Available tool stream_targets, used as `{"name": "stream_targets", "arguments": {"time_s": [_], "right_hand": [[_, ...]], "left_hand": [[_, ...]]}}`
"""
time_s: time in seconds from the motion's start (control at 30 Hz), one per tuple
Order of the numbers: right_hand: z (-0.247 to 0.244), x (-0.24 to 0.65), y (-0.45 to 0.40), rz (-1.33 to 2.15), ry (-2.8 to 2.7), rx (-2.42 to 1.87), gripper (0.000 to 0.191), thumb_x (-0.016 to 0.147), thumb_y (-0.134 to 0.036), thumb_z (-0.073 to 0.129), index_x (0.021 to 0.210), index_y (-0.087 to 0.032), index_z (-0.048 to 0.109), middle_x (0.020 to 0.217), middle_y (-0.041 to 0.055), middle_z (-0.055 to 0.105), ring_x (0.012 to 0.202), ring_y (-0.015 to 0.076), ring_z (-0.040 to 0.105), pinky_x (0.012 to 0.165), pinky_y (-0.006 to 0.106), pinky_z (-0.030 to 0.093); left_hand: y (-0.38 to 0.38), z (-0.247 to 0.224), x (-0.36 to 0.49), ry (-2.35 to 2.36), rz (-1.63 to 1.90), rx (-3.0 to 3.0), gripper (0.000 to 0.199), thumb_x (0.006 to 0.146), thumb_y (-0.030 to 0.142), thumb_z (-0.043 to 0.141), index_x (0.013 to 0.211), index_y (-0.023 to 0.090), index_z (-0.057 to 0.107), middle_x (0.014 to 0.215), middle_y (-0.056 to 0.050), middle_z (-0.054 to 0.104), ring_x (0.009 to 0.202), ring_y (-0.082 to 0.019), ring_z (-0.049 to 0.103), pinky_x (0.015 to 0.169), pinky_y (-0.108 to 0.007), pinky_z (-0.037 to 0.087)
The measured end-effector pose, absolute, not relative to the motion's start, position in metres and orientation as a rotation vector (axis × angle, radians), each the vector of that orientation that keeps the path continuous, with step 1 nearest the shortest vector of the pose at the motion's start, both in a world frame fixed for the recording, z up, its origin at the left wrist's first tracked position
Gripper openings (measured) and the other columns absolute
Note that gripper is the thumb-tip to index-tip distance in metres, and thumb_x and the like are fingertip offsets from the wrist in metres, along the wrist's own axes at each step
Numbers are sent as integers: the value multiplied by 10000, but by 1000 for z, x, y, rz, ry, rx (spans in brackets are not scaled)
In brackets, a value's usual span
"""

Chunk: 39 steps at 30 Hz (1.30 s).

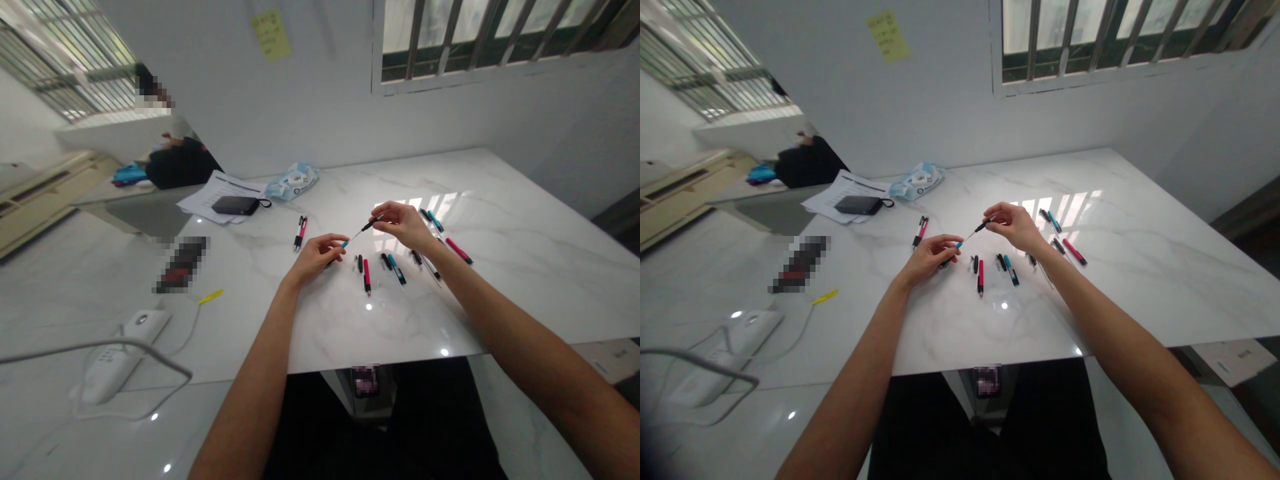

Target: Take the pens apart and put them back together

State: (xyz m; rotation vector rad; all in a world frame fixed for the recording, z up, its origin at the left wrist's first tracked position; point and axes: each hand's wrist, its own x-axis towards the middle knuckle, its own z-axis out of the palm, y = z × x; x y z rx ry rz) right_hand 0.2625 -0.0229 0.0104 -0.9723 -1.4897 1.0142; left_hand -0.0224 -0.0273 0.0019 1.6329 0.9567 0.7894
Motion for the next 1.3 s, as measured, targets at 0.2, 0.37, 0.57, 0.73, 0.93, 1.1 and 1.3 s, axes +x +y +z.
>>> {"name": "stream_targets", "arguments": {"time_s": [0.2, 0.37, 0.57, 0.73, 0.93, 1.1, 1.3], "right_hand": [[3, 253, -27, 1102, -1499, -951, 376, 736, -440, 940, 977, -204, 772, 995, 72, 837, 932, 229, 806, 942, 433, 643], [2, 245, -33, 1137, -1516, -963, 402, 727, -491, 954, 954, -212, 775, 955, 66, 840, 920, 238, 816, 923, 439, 658], [4, 246, -33, 1148, -1502, -975, 462, 686, -552, 982, 927, -214, 779, 937, 72, 845, 909, 245, 817, 888, 426, 657], [4, 248, -34, 1073, -1563, -1046, 494, 683, -607, 980, 900, -211, 780, 857, 66, 829, 834, 241, 797, 805, 405, 642], [10, 248, -39, 817, -1729, -1270, 555, 890, -736, 792, 737, -203, 759, 651, 56, 751, 585, 174, 661, 644, 358, 509], [13, 252, -40, 694, -1817, -1342, 503, 971, -660, 746, 770, -201, 795, 606, 39, 689, 583, 169, 601, 663, 375, 453], [12, 257, -36, 916, -1779, -1074, 384, 899, -532, 838, 1096, -203, 819, 875, 69, 783, 784, 210, 705, 768, 406, 559]], "left_hand": [[-27, -4, -17, 994, 842, 1663, 495, 820, 438, 885, 1237, 179, 821, 923, -60, 785, 747, -139, 711, 638, -224, 486], [-29, -6, -13, 1067, 881, 1741, 442, 844, 457, 867, 1191, 184, 847, 905, -69, 803, 758, -164, 710, 671, -254, 514], [-30, -5, -13, 1082, 878, 1834, 390, 862, 414, 849, 1192, 206, 860, 911, -67, 824, 784, -178, 733, 710, -269, 539], [-29, -5, -11, 1058, 927, 1832, 392, 847, 415, 854, 1165, 187, 868, 905, -76, 827, 762, -178, 725, 690, -271, 539], [-35, -5, -5, 1029, 965, 1903, 340, 885, 339, 820, 1190, 196, 863, 1105, -98, 844, 796, -163, 743, 723, -271, 560], [-38, -4, -1, 948, 932, 1917, 329, 946, 333, 775, 1238, 199, 847, 1161, -102, 835, 881, -187, 792, 836, -306, 624], [-33, -5, -4, 1030, 966, 1919, 385, 942, 394, 795, 1272, 200, 837, 1120, -96, 829, 864, -191, 798, 810, -292, 633]]}}
